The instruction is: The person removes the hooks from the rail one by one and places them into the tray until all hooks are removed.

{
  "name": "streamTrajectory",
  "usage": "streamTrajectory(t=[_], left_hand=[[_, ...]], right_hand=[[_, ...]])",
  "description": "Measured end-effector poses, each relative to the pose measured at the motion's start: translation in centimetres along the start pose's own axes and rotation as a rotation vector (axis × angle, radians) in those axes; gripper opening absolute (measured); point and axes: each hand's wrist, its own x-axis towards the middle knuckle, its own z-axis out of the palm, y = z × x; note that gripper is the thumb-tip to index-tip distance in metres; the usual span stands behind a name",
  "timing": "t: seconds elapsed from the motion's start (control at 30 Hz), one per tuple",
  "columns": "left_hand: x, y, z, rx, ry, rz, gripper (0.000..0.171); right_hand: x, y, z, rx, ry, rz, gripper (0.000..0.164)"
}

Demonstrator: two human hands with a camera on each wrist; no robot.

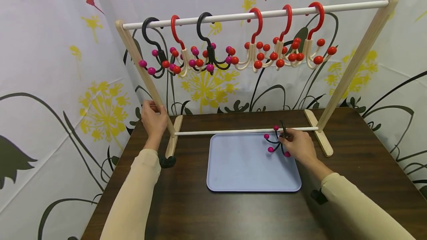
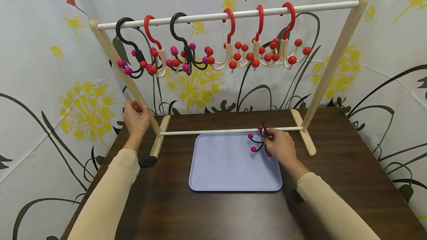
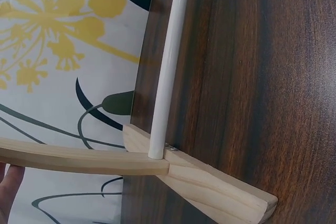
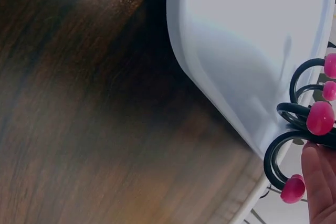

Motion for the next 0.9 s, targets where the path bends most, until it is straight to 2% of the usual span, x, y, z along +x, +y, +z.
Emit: streamTrajectory(t=[0.47,0.9], left_hand=[[-0.10,-0.02,-0.06,-0.003,-0.013,-0.009,0.025],[-0.06,0.09,0.11,0.012,-0.015,-0.005,0.024]], right_hand=[[-0.07,-0.27,0.64,-0.014,-0.073,0.043,0.029],[0.07,0.21,0.10,0.020,-0.089,-0.019,0.030]])
